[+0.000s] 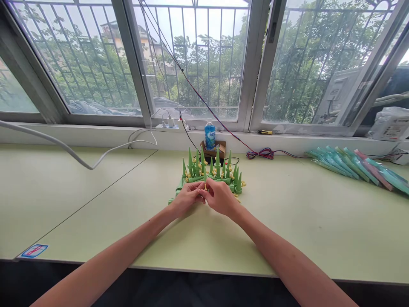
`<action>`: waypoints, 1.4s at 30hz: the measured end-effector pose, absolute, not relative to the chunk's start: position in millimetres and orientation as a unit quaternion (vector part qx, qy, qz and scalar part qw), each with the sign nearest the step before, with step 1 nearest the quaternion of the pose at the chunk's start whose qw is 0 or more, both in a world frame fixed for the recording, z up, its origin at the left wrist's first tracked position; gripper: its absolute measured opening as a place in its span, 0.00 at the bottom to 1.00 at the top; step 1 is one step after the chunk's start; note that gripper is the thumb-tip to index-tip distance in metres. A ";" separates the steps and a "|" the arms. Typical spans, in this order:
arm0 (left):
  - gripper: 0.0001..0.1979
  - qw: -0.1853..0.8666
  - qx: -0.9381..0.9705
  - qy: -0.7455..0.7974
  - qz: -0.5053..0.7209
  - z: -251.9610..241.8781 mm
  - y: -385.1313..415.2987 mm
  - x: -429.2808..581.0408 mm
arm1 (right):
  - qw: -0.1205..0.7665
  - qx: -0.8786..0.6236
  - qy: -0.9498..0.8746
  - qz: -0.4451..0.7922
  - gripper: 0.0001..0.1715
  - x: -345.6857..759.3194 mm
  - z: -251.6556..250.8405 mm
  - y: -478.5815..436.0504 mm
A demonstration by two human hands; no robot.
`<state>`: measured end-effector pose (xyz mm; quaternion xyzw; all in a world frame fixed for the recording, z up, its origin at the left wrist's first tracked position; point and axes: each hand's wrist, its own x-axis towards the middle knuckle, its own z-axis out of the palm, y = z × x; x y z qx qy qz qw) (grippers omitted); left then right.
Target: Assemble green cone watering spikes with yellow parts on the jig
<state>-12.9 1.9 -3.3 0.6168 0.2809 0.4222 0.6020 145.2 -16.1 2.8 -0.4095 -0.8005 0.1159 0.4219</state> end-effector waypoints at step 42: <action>0.26 0.603 0.561 0.332 0.459 -4.3 4.1 -7.6 | 0.446 -0.458 -0.762 0.100 0.20 141.6 2.1 -14.5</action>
